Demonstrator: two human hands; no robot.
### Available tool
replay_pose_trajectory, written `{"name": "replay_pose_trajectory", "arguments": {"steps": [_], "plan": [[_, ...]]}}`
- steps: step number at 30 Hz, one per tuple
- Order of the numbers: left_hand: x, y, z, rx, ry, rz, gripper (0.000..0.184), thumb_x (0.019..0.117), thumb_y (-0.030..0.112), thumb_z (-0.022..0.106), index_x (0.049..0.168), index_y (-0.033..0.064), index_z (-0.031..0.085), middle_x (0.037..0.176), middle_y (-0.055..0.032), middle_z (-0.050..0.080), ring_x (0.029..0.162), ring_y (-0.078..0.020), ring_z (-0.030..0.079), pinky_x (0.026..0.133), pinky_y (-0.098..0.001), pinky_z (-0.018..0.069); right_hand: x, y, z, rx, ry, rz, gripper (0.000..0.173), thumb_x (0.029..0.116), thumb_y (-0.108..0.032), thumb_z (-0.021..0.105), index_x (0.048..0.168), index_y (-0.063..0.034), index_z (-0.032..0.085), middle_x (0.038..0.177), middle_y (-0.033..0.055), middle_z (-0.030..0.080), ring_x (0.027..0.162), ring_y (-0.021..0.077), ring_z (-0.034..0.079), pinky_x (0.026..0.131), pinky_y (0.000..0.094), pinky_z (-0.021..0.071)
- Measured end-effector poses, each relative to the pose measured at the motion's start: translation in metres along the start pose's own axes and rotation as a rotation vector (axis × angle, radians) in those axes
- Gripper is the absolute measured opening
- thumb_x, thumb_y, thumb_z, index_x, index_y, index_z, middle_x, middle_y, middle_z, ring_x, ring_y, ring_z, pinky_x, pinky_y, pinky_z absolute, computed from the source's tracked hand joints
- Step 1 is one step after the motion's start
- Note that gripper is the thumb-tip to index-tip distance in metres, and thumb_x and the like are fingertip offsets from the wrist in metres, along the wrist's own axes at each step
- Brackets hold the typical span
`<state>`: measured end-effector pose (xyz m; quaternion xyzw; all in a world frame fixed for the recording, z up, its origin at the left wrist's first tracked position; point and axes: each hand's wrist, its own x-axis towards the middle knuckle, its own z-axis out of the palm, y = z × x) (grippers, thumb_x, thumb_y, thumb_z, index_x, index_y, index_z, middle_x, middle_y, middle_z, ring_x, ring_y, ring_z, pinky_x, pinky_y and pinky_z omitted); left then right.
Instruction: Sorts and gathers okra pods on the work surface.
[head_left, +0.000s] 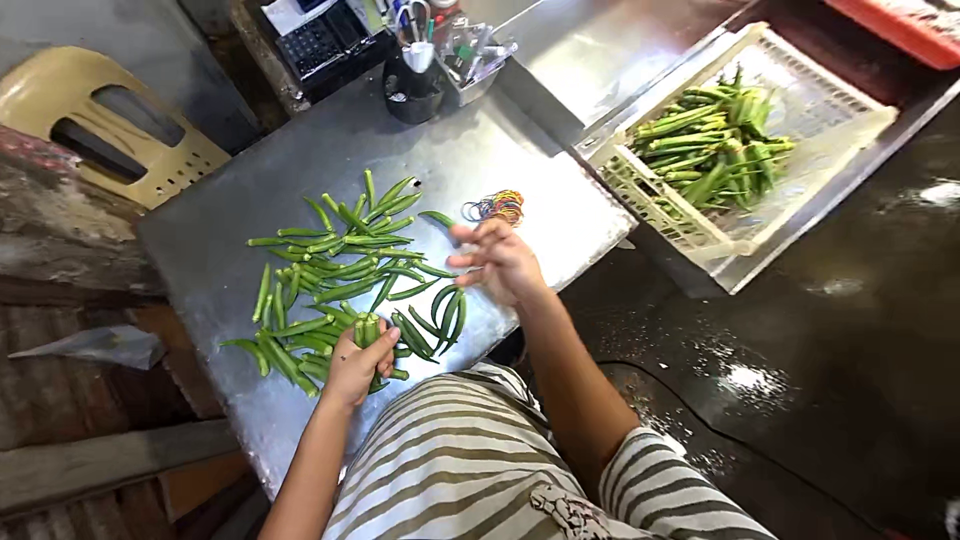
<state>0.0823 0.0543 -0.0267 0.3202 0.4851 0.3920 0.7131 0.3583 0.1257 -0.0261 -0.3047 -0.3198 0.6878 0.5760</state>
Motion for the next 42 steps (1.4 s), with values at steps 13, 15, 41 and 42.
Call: {"name": "replay_pose_trajectory", "arguments": {"steps": [13, 15, 41, 42], "plan": [[-0.007, 0.006, 0.016, 0.829, 0.037, 0.081, 0.04, 0.0781, 0.03, 0.082, 0.107, 0.008, 0.066, 0.081, 0.0027, 0.066, 0.066, -0.0063, 0.063, 0.063, -0.0275, 0.0563, -0.009, 0.042, 0.041, -0.511, -0.655, -0.115, 0.05, 0.0836, -0.026, 0.082, 0.119, 0.0067, 0.066, 0.131, 0.0187, 0.064, 0.122, 0.0246, 0.062, 0.099, 0.039, 0.0558], [-0.009, 0.011, 0.024, 1.01, 0.017, 0.152, 0.046, 0.0742, 0.028, 0.083, 0.113, 0.0088, 0.067, 0.091, 0.0039, 0.071, 0.082, -0.0031, 0.067, 0.079, -0.029, 0.0582, -0.009, 0.043, 0.054, -0.739, -0.726, -0.168, 0.047, 0.0806, -0.025, 0.084, 0.115, 0.0022, 0.068, 0.116, 0.014, 0.069, 0.114, 0.0218, 0.063, 0.101, 0.038, 0.0513], [-0.01, -0.002, 0.052, -0.135, 0.36, 0.345, 0.029, 0.0776, -0.01, 0.07, 0.097, -0.0002, 0.051, 0.067, -0.0068, 0.056, 0.052, -0.0136, 0.055, 0.05, -0.0274, 0.0508, -0.053, 0.082, 0.057, 0.691, -0.195, 0.101, 0.042, 0.0996, -0.019, 0.066, 0.141, -0.024, 0.058, 0.122, 0.0126, 0.072, 0.12, 0.0313, 0.066, 0.117, 0.0509, 0.0414], [-0.009, -0.004, 0.049, 0.039, 0.363, 0.413, 0.031, 0.0753, -0.007, 0.073, 0.1, -0.0021, 0.055, 0.071, -0.0077, 0.06, 0.058, -0.0143, 0.059, 0.054, -0.0281, 0.0535, -0.051, 0.083, 0.058, 0.624, -0.19, 0.099, 0.053, 0.0993, -0.021, 0.067, 0.149, -0.0255, 0.048, 0.132, 0.0161, 0.068, 0.127, 0.0346, 0.062, 0.118, 0.0504, 0.0409]]}}
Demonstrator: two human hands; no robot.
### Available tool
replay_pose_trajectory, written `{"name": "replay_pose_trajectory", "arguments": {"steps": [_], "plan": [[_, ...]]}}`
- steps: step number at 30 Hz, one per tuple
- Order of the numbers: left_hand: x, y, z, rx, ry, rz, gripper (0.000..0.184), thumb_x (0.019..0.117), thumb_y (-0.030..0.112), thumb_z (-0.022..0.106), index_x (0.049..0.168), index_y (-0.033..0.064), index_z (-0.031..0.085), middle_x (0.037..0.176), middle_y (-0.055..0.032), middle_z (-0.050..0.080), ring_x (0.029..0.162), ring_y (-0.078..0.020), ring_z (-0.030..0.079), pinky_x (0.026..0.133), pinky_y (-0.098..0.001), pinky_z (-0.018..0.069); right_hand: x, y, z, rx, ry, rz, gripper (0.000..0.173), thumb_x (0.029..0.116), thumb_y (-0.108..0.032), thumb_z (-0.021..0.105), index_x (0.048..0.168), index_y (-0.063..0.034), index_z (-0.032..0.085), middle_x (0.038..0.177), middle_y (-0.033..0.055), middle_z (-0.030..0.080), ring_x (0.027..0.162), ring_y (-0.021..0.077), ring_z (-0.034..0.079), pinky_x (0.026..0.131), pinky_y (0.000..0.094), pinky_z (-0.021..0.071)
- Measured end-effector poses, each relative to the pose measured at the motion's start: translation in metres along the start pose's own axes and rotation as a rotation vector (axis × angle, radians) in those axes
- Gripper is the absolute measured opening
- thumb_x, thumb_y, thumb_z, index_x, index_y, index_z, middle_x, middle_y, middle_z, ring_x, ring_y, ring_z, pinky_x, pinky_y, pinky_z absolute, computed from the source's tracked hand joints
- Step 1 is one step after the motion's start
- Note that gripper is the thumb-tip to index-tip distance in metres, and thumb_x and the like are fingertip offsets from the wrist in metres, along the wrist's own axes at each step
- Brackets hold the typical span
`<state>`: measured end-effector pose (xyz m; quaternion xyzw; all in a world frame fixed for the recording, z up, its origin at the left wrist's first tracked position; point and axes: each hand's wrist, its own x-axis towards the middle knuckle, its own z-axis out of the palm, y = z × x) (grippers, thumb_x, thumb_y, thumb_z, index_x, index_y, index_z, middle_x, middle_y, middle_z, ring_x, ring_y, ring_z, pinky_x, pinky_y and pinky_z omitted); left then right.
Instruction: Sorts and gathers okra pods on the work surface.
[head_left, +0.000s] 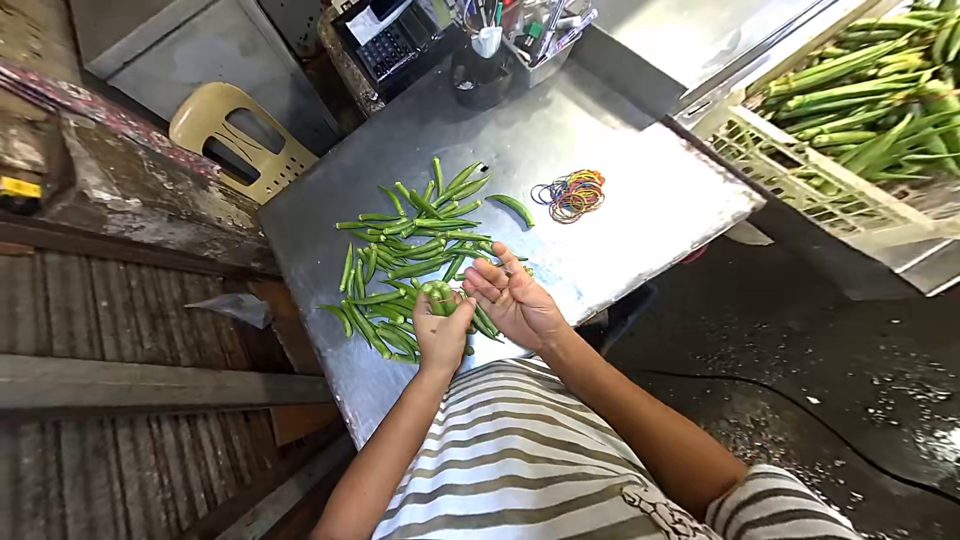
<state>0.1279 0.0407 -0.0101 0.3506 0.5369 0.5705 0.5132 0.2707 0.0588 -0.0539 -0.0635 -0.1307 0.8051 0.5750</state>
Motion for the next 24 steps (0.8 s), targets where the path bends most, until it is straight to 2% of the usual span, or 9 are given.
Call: {"name": "replay_pose_trajectory", "arguments": {"steps": [2, 3, 6, 9, 14, 16, 19, 21, 24], "plan": [[-0.001, -0.001, -0.007, 0.388, -0.089, 0.184, 0.033, 0.0747, 0.002, 0.077, 0.104, -0.0009, 0.062, 0.08, -0.005, 0.069, 0.07, -0.0111, 0.068, 0.065, -0.0282, 0.06, 0.003, 0.0, 0.006, -0.256, -0.017, -0.004, 0.077, 0.0929, -0.026, 0.076, 0.155, -0.0222, 0.03, 0.134, 0.0194, 0.066, 0.127, 0.0352, 0.063, 0.114, 0.049, 0.0456], [-0.001, -0.001, -0.01, 0.574, -0.127, 0.254, 0.032, 0.0754, 0.008, 0.077, 0.104, 0.0018, 0.064, 0.081, -0.0026, 0.07, 0.071, -0.0088, 0.069, 0.066, -0.0279, 0.0608, 0.004, -0.001, 0.011, -0.389, -0.02, -0.018, 0.085, 0.0883, -0.026, 0.081, 0.154, -0.0197, 0.028, 0.129, 0.0191, 0.068, 0.121, 0.0335, 0.066, 0.11, 0.048, 0.0489], [-0.002, 0.014, -0.016, 1.113, -0.242, 0.296, 0.032, 0.0789, 0.02, 0.073, 0.105, 0.003, 0.065, 0.084, -0.0066, 0.07, 0.077, -0.0185, 0.07, 0.07, -0.041, 0.0594, 0.004, -0.006, 0.024, -0.825, -0.065, -0.087, 0.09, 0.0825, -0.021, 0.084, 0.153, -0.0139, 0.028, 0.115, 0.0165, 0.071, 0.108, 0.0295, 0.07, 0.1, 0.0449, 0.0555], [-0.003, 0.027, -0.012, 1.4, -0.327, 0.184, 0.036, 0.0832, 0.023, 0.072, 0.111, 0.0011, 0.064, 0.1, -0.0142, 0.07, 0.089, -0.0287, 0.071, 0.078, -0.0475, 0.0586, 0.0, -0.01, 0.029, -1.115, -0.077, -0.081, 0.088, 0.0795, -0.01, 0.082, 0.153, -0.0146, 0.034, 0.11, 0.0091, 0.073, 0.106, 0.0242, 0.071, 0.098, 0.0406, 0.0577], [0.003, 0.031, -0.007, 1.453, -0.437, 0.09, 0.055, 0.0792, 0.021, 0.077, 0.128, 0.0049, 0.055, 0.125, -0.0156, 0.061, 0.095, -0.0286, 0.07, 0.079, -0.0452, 0.0597, -0.002, -0.019, 0.017, -1.26, -0.055, -0.082, 0.097, 0.0689, -0.025, 0.086, 0.153, -0.0192, 0.039, 0.131, 0.0054, 0.053, 0.115, 0.0174, 0.056, 0.097, 0.0356, 0.0533], [0.005, 0.026, -0.009, 1.399, -0.487, 0.083, 0.064, 0.079, 0.022, 0.077, 0.135, 0.0045, 0.051, 0.127, -0.0161, 0.06, 0.098, -0.0282, 0.069, 0.083, -0.0447, 0.0593, -0.004, -0.026, 0.01, -1.186, -0.116, -0.018, 0.086, 0.0747, -0.024, 0.086, 0.149, -0.0146, 0.044, 0.125, 0.007, 0.058, 0.109, 0.0185, 0.062, 0.093, 0.0377, 0.057], [0.007, 0.019, -0.006, 1.312, -0.516, 0.061, 0.078, 0.0744, 0.022, 0.081, 0.142, 0.0046, 0.047, 0.128, -0.0156, 0.06, 0.105, -0.027, 0.067, 0.089, -0.0437, 0.058, -0.01, -0.034, 0.003, -1.177, -0.183, 0.114, 0.07, 0.0825, -0.019, 0.08, 0.145, -0.0118, 0.048, 0.137, 0.0092, 0.056, 0.113, 0.0191, 0.063, 0.094, 0.0376, 0.0571], [0.007, 0.015, -0.005, 1.233, -0.505, 0.084, 0.074, 0.0732, 0.02, 0.082, 0.137, 0.004, 0.049, 0.124, -0.015, 0.062, 0.105, -0.0254, 0.067, 0.09, -0.0427, 0.058, -0.014, -0.038, 0.002, -1.066, -0.166, 0.14, 0.053, 0.0887, -0.008, 0.07, 0.138, -0.0049, 0.052, 0.134, 0.0117, 0.059, 0.108, 0.018, 0.066, 0.093, 0.0361, 0.0578], [0.008, 0.011, -0.007, 1.043, -0.475, 0.094, 0.06, 0.0753, 0.022, 0.08, 0.125, 0.0041, 0.053, 0.105, -0.0095, 0.067, 0.092, -0.0174, 0.068, 0.082, -0.036, 0.0587, -0.018, -0.041, 0.0, -0.963, -0.125, 0.092, 0.036, 0.0971, -0.009, 0.057, 0.132, 0.0002, 0.056, 0.119, 0.0124, 0.066, 0.101, 0.0166, 0.067, 0.091, 0.0353, 0.0571]]}}
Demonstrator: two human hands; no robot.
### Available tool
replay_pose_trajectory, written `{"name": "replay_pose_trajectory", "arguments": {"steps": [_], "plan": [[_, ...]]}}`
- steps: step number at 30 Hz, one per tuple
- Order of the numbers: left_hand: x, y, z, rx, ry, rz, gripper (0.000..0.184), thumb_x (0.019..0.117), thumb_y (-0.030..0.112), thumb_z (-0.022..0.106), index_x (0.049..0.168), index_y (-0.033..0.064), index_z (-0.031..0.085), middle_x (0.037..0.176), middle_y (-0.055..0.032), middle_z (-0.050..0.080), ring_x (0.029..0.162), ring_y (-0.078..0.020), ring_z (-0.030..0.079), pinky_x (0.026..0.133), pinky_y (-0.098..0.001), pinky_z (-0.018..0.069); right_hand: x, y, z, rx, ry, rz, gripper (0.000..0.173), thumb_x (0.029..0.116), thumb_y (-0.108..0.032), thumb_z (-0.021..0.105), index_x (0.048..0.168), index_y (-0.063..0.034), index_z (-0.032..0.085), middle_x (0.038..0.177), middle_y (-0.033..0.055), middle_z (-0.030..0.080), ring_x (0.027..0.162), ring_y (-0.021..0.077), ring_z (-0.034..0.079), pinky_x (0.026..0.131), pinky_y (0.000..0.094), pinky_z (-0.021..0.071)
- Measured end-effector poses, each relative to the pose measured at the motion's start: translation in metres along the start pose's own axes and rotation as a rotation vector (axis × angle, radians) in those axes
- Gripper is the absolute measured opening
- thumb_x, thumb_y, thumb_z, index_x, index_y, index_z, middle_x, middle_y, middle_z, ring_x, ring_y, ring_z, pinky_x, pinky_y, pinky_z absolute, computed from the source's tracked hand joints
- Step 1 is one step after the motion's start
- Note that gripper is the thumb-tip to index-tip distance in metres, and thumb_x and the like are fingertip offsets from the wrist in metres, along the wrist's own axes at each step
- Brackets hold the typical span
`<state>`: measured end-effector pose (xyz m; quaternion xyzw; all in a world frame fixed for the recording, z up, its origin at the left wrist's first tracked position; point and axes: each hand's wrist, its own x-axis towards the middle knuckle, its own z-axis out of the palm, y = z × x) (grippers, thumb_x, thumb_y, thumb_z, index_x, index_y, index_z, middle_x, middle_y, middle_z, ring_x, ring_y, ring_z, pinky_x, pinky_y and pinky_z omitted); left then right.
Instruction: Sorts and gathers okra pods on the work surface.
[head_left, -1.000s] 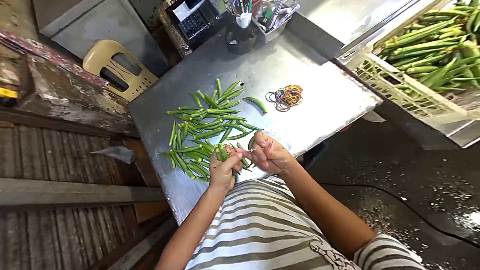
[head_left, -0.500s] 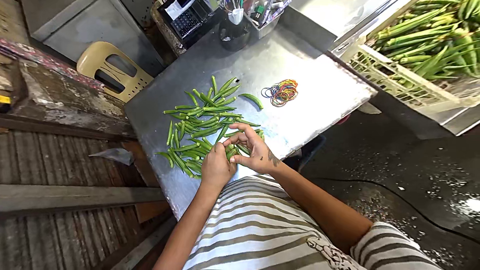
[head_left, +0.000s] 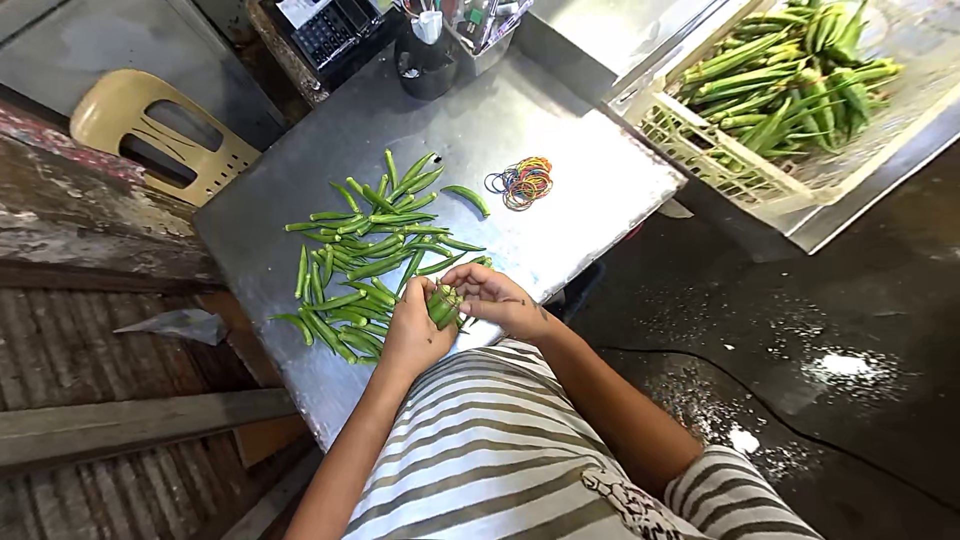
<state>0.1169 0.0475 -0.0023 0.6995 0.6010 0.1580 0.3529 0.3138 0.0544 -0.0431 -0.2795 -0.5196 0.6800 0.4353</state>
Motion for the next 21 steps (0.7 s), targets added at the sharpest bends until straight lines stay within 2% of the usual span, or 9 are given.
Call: {"name": "replay_pose_trajectory", "arguments": {"steps": [4, 7, 9, 11, 14, 16, 18, 21], "plan": [[-0.001, -0.001, 0.0, -0.212, -0.057, -0.084, 0.043, 0.0753, 0.026, 0.081, 0.109, 0.0093, 0.061, 0.091, -0.0004, 0.07, 0.081, -0.0089, 0.069, 0.075, -0.0295, 0.059, -0.001, -0.004, 0.004, -0.01, 0.034, 0.004, 0.028, 0.1052, -0.01, 0.052, 0.13, 0.0003, 0.058, 0.109, 0.0124, 0.069, 0.09, 0.0173, 0.07, 0.083, 0.0342, 0.0606], [-0.001, 0.0, -0.003, -0.227, -0.109, -0.121, 0.038, 0.0752, 0.025, 0.081, 0.106, 0.0098, 0.064, 0.088, 0.0011, 0.07, 0.079, -0.0075, 0.068, 0.074, -0.0296, 0.0584, 0.001, -0.007, 0.011, -0.209, 0.02, -0.011, 0.031, 0.1033, -0.015, 0.059, 0.13, -0.0007, 0.057, 0.107, 0.0095, 0.069, 0.083, 0.0115, 0.068, 0.077, 0.0292, 0.0599], [-0.001, -0.001, -0.004, -0.177, -0.131, -0.127, 0.038, 0.0757, 0.027, 0.08, 0.107, 0.0102, 0.065, 0.089, 0.0016, 0.07, 0.081, -0.0068, 0.067, 0.075, -0.0299, 0.0578, 0.002, -0.005, 0.015, -0.392, 0.001, -0.043, 0.037, 0.1004, -0.023, 0.065, 0.129, -0.0012, 0.055, 0.099, 0.0078, 0.066, 0.078, 0.0086, 0.063, 0.074, 0.0262, 0.0561], [-0.001, 0.0, -0.005, -0.137, -0.135, -0.108, 0.038, 0.0748, 0.026, 0.08, 0.106, 0.0099, 0.065, 0.088, 0.0012, 0.069, 0.08, -0.0076, 0.067, 0.075, -0.0305, 0.0577, 0.002, -0.004, 0.016, -0.41, -0.019, -0.06, 0.043, 0.0976, -0.025, 0.07, 0.128, -0.0001, 0.053, 0.098, 0.0085, 0.065, 0.081, 0.0089, 0.063, 0.076, 0.026, 0.0559], [-0.003, 0.006, -0.005, -0.136, -0.165, -0.044, 0.042, 0.075, 0.028, 0.081, 0.108, 0.0069, 0.065, 0.089, -0.0012, 0.069, 0.082, -0.0089, 0.067, 0.076, -0.0311, 0.0576, 0.002, -0.007, 0.014, -0.147, -0.043, 0.01, 0.058, 0.0876, -0.023, 0.082, 0.13, -0.0018, 0.049, 0.113, 0.0106, 0.065, 0.099, 0.0141, 0.068, 0.089, 0.0318, 0.0595], [-0.002, 0.008, -0.003, -0.175, -0.149, -0.026, 0.042, 0.0759, 0.03, 0.082, 0.107, 0.008, 0.065, 0.088, 0.0009, 0.07, 0.08, -0.0063, 0.068, 0.075, -0.0283, 0.0585, 0.002, -0.01, 0.011, 0.01, -0.013, 0.036, 0.045, 0.0938, -0.023, 0.074, 0.128, -0.0013, 0.054, 0.111, 0.0083, 0.066, 0.098, 0.0129, 0.067, 0.088, 0.0315, 0.0579], [0.0, 0.011, -0.007, -0.126, -0.154, -0.069, 0.041, 0.0753, 0.031, 0.082, 0.105, 0.0092, 0.064, 0.087, 0.0012, 0.069, 0.078, -0.0076, 0.067, 0.073, -0.0294, 0.0578, 0.004, -0.012, 0.011, -0.01, 0.035, 0.015, 0.031, 0.1003, -0.018, 0.065, 0.124, 0.0014, 0.059, 0.104, 0.0082, 0.068, 0.09, 0.0116, 0.067, 0.082, 0.0297, 0.0579], [-0.004, 0.012, -0.008, 0.008, -0.163, -0.074, 0.043, 0.0743, 0.031, 0.081, 0.107, 0.0072, 0.066, 0.089, -0.0025, 0.069, 0.083, -0.0135, 0.067, 0.076, -0.0368, 0.0574, 0.004, -0.01, 0.018, -0.238, 0.044, -0.056, 0.032, 0.0961, -0.019, 0.071, 0.119, 0.0015, 0.063, 0.099, 0.0084, 0.07, 0.081, 0.0101, 0.067, 0.074, 0.0281, 0.0583]]}}
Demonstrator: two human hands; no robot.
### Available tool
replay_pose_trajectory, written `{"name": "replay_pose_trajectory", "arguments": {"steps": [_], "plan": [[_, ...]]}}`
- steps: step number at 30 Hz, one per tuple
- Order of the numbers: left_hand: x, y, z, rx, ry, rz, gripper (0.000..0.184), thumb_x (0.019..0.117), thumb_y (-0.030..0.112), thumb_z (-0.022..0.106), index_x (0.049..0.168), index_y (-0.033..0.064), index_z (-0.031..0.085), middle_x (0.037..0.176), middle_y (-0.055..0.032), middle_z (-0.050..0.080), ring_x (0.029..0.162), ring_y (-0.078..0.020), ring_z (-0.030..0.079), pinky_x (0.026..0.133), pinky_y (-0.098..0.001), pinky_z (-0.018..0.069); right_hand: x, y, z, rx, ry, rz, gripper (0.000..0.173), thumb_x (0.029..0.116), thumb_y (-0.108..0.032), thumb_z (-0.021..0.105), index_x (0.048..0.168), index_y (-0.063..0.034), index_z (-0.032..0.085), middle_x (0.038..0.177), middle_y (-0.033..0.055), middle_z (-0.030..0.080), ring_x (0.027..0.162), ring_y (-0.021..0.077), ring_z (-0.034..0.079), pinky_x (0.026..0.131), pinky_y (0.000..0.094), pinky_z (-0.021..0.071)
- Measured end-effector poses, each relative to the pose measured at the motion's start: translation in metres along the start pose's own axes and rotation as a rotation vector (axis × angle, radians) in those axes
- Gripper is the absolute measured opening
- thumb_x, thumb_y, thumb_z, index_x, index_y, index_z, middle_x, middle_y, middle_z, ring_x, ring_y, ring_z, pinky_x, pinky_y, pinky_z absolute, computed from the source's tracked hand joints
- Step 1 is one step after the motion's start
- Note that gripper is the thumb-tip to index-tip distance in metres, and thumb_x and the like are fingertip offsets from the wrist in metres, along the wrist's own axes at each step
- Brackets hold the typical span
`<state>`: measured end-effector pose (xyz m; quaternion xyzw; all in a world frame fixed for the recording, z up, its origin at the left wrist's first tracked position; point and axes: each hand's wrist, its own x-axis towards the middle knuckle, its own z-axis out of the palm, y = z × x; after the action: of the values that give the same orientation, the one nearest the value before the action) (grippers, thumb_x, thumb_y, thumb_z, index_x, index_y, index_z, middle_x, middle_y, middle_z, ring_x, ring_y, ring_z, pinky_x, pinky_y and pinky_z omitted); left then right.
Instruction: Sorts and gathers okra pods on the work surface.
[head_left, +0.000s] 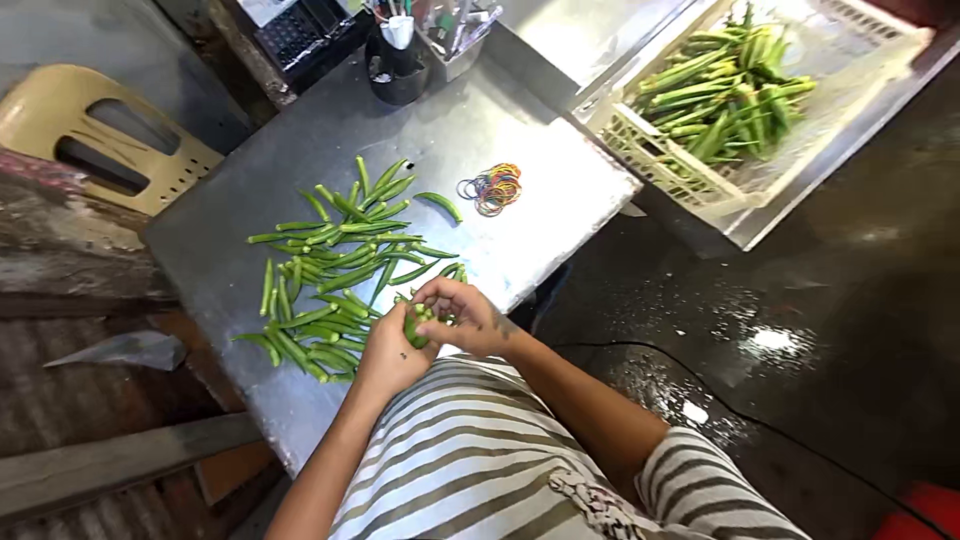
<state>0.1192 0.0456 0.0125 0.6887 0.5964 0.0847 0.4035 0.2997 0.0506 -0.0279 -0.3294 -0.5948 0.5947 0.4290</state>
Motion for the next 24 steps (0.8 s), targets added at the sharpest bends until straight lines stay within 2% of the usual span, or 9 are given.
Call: {"name": "replay_pose_trajectory", "arguments": {"steps": [3, 6, 9, 12, 15, 18, 21, 22, 24], "plan": [[-0.006, 0.0, 0.011, 0.012, 0.049, 0.05, 0.061, 0.0704, 0.034, 0.084, 0.12, 0.0058, 0.063, 0.099, -0.003, 0.072, 0.092, -0.0118, 0.07, 0.085, -0.0362, 0.059, 0.002, -0.006, -0.003, -0.098, -0.069, 0.01, 0.032, 0.0934, -0.022, 0.074, 0.115, 0.0007, 0.066, 0.094, 0.0089, 0.07, 0.076, 0.0089, 0.065, 0.07, 0.0265, 0.0566], [-0.003, -0.004, 0.016, -0.092, 0.027, 0.069, 0.088, 0.0661, 0.043, 0.092, 0.134, 0.005, 0.051, 0.103, -0.0035, 0.068, 0.092, -0.0116, 0.068, 0.082, -0.0334, 0.0592, 0.003, -0.014, -0.02, 0.043, -0.083, 0.181, 0.029, 0.0923, -0.016, 0.075, 0.114, 0.0001, 0.066, 0.097, 0.0085, 0.071, 0.073, 0.0106, 0.068, 0.066, 0.0286, 0.0608], [0.002, -0.012, 0.007, -0.281, 0.038, 0.077, 0.104, 0.0701, 0.052, 0.09, 0.148, 0.0035, 0.04, 0.115, -0.0058, 0.059, 0.088, -0.0104, 0.067, 0.07, -0.0267, 0.0615, -0.009, -0.027, -0.068, 0.088, 0.275, 0.216, 0.025, 0.091, -0.01, 0.07, 0.115, -0.004, 0.066, 0.099, 0.0084, 0.071, 0.074, 0.016, 0.069, 0.065, 0.0353, 0.0617], [-0.002, -0.031, -0.008, -0.342, 0.131, -0.016, 0.094, 0.0763, 0.052, 0.086, 0.146, 0.0062, 0.044, 0.12, -0.0079, 0.06, 0.089, -0.0116, 0.067, 0.071, -0.0276, 0.0601, -0.026, -0.053, -0.155, -0.034, 0.821, 0.085, 0.021, 0.0964, -0.013, 0.067, 0.116, -0.0095, 0.061, 0.093, 0.0004, 0.072, 0.073, 0.0146, 0.07, 0.069, 0.0363, 0.0633], [-0.003, -0.058, -0.02, -0.287, 0.155, -0.135, 0.082, 0.0803, 0.05, 0.084, 0.142, 0.0091, 0.049, 0.12, -0.0082, 0.06, 0.089, -0.0125, 0.066, 0.072, -0.029, 0.0594, -0.047, -0.066, -0.251, -0.117, 1.18, -0.045, 0.04, 0.101, -0.028, 0.066, 0.131, -0.0116, 0.044, 0.1, 0.001, 0.067, 0.081, 0.0187, 0.072, 0.078, 0.0397, 0.0644], [-0.009, -0.077, -0.024, -0.238, 0.173, -0.202, 0.072, 0.0844, 0.046, 0.081, 0.139, 0.0086, 0.052, 0.121, -0.0101, 0.061, 0.09, -0.0149, 0.067, 0.074, -0.0318, 0.0596, -0.053, -0.073, -0.281, -0.349, 1.398, 0.079, 0.076, 0.0955, -0.048, 0.071, 0.147, -0.0104, 0.029, 0.122, 0.0048, 0.057, 0.091, 0.0121, 0.069, 0.08, 0.031, 0.0618], [-0.01, -0.084, -0.024, -0.248, 0.239, -0.202, 0.054, 0.0874, 0.041, 0.079, 0.127, 0.0088, 0.062, 0.119, -0.0103, 0.062, 0.09, -0.0142, 0.066, 0.072, -0.0306, 0.0585, -0.023, -0.068, -0.255, -0.653, 1.309, 0.09, 0.078, 0.0941, -0.046, 0.07, 0.145, 0.0052, 0.04, 0.133, 0.0177, 0.056, 0.112, 0.0178, 0.061, 0.097, 0.0318, 0.0539], [-0.01, -0.085, -0.023, -0.25, 0.257, -0.202, 0.048, 0.0881, 0.039, 0.079, 0.123, 0.0089, 0.064, 0.117, -0.0099, 0.062, 0.089, -0.0142, 0.066, 0.072, -0.0305, 0.0581, -0.008, -0.062, -0.231, -0.7, 1.188, 0.115, 0.068, 0.0961, -0.038, 0.068, 0.14, 0.009, 0.045, 0.128, 0.0207, 0.059, 0.111, 0.0202, 0.062, 0.097, 0.0331, 0.0538], [-0.011, -0.084, -0.021, -0.243, 0.267, -0.193, 0.043, 0.089, 0.036, 0.079, 0.12, 0.0091, 0.065, 0.116, -0.009, 0.063, 0.089, -0.0145, 0.066, 0.071, -0.0314, 0.0581, 0.012, -0.042, -0.17, -0.717, 0.808, 0.276, 0.048, 0.1013, -0.029, 0.06, 0.135, 0.0055, 0.053, 0.115, 0.0201, 0.065, 0.098, 0.0233, 0.066, 0.087, 0.0402, 0.057]]}}
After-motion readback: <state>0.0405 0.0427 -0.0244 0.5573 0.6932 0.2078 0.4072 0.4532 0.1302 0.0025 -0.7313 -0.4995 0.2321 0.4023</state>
